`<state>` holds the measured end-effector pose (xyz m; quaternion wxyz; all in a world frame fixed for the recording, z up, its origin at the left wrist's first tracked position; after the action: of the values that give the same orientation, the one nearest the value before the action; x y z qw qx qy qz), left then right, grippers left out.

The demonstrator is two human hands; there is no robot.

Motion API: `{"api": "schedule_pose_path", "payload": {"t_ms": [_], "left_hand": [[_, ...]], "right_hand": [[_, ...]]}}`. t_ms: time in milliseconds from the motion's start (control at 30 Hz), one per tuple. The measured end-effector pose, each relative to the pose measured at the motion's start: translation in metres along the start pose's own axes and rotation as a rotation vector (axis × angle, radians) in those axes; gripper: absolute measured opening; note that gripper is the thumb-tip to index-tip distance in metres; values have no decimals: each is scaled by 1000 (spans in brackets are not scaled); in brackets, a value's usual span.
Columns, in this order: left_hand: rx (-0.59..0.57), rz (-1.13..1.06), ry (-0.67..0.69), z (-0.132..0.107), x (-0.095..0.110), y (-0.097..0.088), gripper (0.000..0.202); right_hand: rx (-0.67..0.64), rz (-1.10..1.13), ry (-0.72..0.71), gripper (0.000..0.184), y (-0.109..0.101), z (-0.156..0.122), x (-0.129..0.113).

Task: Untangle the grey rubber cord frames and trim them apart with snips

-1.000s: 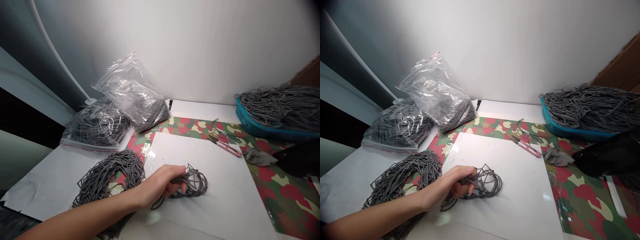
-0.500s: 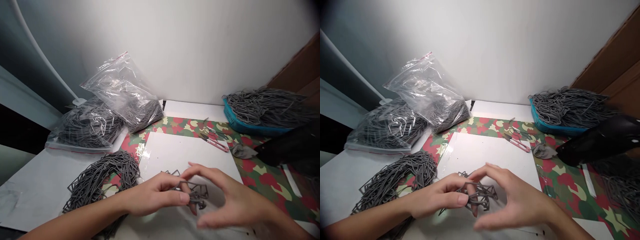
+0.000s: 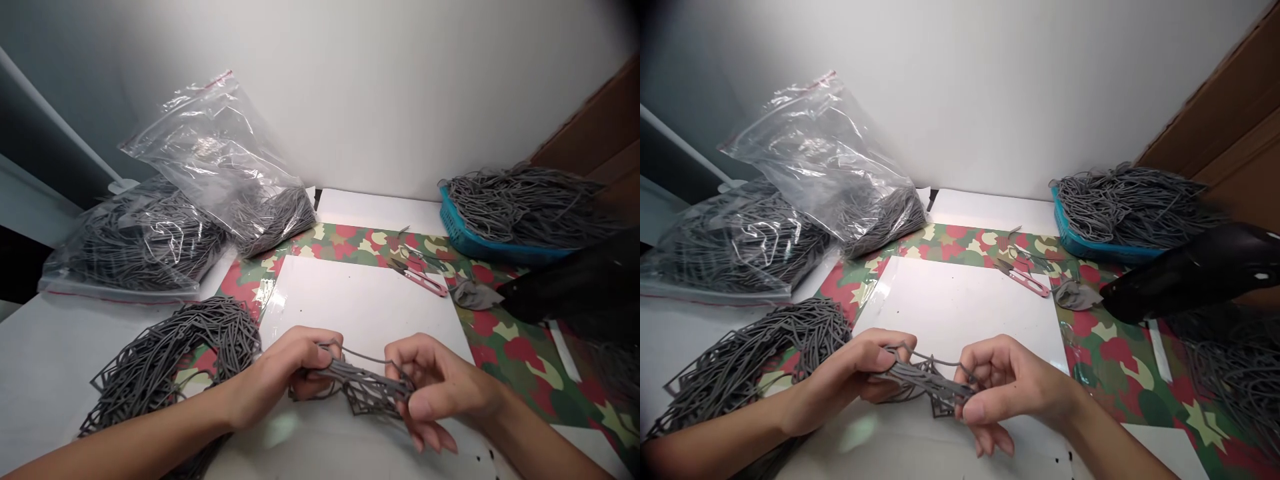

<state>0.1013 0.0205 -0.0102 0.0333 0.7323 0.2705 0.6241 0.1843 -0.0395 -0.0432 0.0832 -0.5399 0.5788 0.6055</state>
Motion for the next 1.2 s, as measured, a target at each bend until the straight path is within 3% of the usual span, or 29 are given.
{"api": "schedule_pose_path", "payload": {"t_ms": [233,533,833,1200], "left_hand": [[69,-184,39,1,1,-6,22],[132,-288,58,5,3,-10,26],[166,-296,30,5,1,-12,27],[99,-218,16,3,-4,-10,24]], "right_hand": [[-92,129,-58,19,8,-4,-8],[-79,173,-118,17,2,-6,-9],[-84,114,-48,19,2,-8,-5],[-68,159,-15,29,2,-6,1]]}}
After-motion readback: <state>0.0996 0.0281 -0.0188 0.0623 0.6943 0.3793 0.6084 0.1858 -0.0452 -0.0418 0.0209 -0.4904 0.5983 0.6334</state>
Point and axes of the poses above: each hand's wrist, its own z-axis towards the middle knuckle, its own y-axis out of the palm, x = y × z, the point moved 9 cm from there along z, towards the middle knuckle
